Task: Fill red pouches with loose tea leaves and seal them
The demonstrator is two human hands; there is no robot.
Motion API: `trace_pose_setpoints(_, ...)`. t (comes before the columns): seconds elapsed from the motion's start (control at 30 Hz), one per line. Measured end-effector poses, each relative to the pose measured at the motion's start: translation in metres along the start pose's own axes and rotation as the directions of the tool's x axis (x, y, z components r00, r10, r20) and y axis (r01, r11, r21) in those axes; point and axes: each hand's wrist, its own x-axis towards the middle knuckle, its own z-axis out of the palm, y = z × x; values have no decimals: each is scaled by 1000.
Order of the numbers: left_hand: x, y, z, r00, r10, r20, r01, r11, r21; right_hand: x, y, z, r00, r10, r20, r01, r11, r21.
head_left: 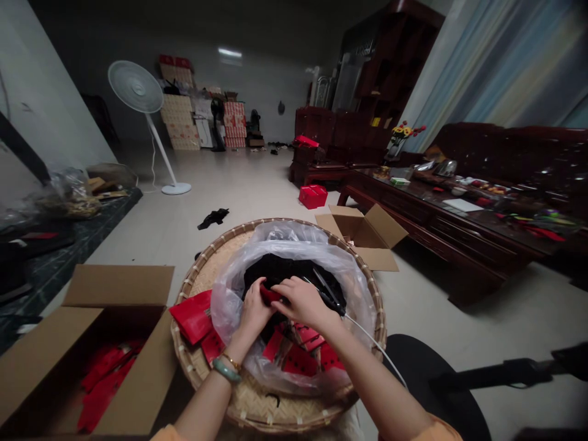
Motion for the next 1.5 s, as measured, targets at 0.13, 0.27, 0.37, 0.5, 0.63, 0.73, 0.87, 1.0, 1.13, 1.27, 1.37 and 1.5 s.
trace_pose_setpoints(0.13, 2, 8, -7, 999, 12, 53, -10, 999, -36, 0, 7, 1, 989, 77, 125, -63, 991, -114)
trace_pose_setpoints(0.27, 4, 13, -23, 967, 4, 255, 19, 996, -91, -2, 19, -6, 997, 19, 73, -21, 1000, 23)
trace_pose_setpoints(0.37, 4, 15, -34, 924, 22, 381, 47, 984, -171, -6, 22, -13, 999, -14, 52, 7, 991, 132)
trace_pose_setpoints(0.5, 0, 20, -37, 898, 40, 438, 38, 985, -168, -5, 22, -17, 993, -7, 114, -15, 982, 186)
trace_pose_setpoints(0.63, -7, 19, -33, 874, 41, 485, 61, 979, -193, -3, 28, -16, 991, -17, 136, -19, 965, 260)
trace_pose_setpoints(0.73, -8, 14, -33, 868, 33, 496, 68, 981, -184, -4, 32, -15, 989, -32, 146, -16, 948, 318)
trace_pose_setpoints(0.87, -5, 12, -37, 866, 66, 496, 24, 985, -173, -5, 29, -16, 992, -74, 105, 38, 951, 307)
trace_pose_setpoints(1.0, -3, 17, -38, 872, 127, 474, -29, 978, -209, -7, 15, -17, 980, -167, 104, 132, 950, 281)
trace_pose_setpoints(1.13, -4, 20, -35, 899, 118, 422, -45, 983, -179, -10, 7, -14, 967, -185, 173, 140, 960, 243)
trace_pose_setpoints(1.27, -7, 17, -34, 911, 108, 397, -48, 986, -158, -13, 8, -16, 971, -131, 199, 82, 968, 237)
trace_pose_setpoints(1.37, -8, 13, -33, 921, 102, 376, -38, 984, -174, -16, 10, -22, 981, -69, 179, 14, 955, 295)
trace_pose_setpoints(1.5, -8, 8, -32, 932, 81, 352, -22, 985, -170, -18, 14, -31, 987, 32, 155, -93, 912, 401)
